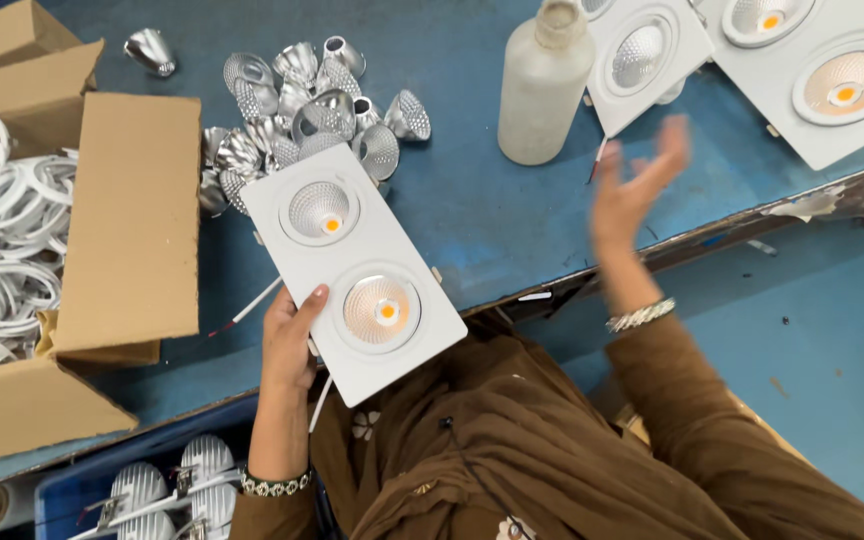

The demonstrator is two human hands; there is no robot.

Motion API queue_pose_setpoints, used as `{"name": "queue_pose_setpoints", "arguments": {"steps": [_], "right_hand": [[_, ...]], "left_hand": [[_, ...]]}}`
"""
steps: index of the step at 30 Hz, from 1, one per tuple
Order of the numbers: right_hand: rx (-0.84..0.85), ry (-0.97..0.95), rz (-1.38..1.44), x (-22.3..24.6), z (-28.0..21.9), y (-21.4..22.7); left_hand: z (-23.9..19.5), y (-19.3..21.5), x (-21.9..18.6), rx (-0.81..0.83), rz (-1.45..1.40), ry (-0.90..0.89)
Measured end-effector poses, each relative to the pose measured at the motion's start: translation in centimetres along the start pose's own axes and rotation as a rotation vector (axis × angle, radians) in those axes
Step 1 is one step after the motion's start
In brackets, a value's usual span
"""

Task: The person assembles a dual recessed light fixture by inserting LED modules into a white housing, wiping the interior with a yellow cloth, and securing clear plastic covers over each module. The person handles multiple components including LED modules, plastic covers, and a cleaning cloth.

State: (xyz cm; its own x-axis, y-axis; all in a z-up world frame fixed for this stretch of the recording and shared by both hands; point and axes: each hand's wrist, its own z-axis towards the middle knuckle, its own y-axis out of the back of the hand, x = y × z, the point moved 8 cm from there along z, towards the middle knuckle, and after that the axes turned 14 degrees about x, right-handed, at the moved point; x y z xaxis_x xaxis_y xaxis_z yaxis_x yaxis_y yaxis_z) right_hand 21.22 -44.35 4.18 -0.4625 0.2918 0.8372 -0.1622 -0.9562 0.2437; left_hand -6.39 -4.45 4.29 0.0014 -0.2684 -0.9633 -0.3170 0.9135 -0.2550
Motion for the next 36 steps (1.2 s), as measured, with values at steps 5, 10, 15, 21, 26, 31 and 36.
{"name": "queue_pose_setpoints", "arguments": {"steps": [5, 10, 15, 21, 26, 31, 36], "right_hand": [[0.095, 0.153, -0.285, -9.7, 9.9, 0.8], [0.029, 0.081, -0.259, -16.2, 15.4, -3.1], [0.061, 0.110, -0.309, -16.4, 18.9, -5.7], [-0.072, 0.014, -0.256, -17.2, 21.4, -6.9], [-0.156, 0.049, -0.234, -20.2, 25.1, -6.0], [-0.050, -0.061, -0.302, -22.5, 26.6, -5.4], [-0.082, -0.223, -0.319, -16.5, 23.3, -2.7]], "left_hand": [[0.3, -0.7, 0.0, 0.007, 0.042, 0.002], [-0.3, -0.4, 0.4, -0.079, 0.016, 0.035], [-0.4, -0.5, 0.7, -0.111, 0.023, 0.112], [-1.2, -0.4, 1.2, -0.234, -0.060, 0.270], [-0.9, 0.3, 1.7, -0.270, -0.010, 0.337], [-1.0, 0.0, 1.7, -0.247, -0.071, 0.308], [-0.6, -0.4, 0.8, -0.160, -0.004, 0.235]]}}
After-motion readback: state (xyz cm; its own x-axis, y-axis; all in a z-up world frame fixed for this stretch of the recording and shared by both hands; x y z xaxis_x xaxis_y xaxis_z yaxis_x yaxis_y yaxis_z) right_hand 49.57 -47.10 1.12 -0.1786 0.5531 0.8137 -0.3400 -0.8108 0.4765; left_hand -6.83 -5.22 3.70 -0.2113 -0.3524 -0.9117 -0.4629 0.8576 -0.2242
